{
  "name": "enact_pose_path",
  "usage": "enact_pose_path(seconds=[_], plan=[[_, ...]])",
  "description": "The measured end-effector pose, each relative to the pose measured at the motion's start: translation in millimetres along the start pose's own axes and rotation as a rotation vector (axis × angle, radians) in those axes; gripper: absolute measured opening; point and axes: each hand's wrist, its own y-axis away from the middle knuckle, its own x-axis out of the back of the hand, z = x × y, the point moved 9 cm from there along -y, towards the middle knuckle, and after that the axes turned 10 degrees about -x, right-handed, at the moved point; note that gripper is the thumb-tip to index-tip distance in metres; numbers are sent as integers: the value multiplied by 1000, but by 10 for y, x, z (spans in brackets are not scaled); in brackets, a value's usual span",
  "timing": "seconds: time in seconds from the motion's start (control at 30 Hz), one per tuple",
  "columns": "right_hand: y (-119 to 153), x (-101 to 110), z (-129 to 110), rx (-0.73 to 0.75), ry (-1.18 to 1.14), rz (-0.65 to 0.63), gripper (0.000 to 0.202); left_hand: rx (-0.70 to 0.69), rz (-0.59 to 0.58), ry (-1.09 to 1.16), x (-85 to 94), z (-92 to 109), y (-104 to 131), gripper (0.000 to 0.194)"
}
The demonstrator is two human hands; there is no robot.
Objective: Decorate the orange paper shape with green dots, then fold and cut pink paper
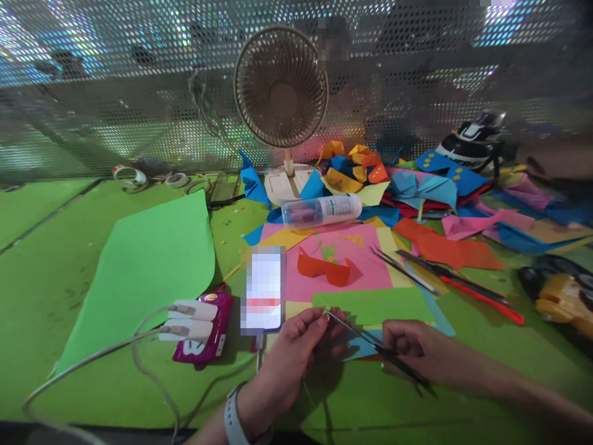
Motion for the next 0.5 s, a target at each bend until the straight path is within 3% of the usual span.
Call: enact_pose_path(seconds=[0.5], plan=[[-17,56,44,-13,-30,9,38,-17,42,18,56,4,-10,23]])
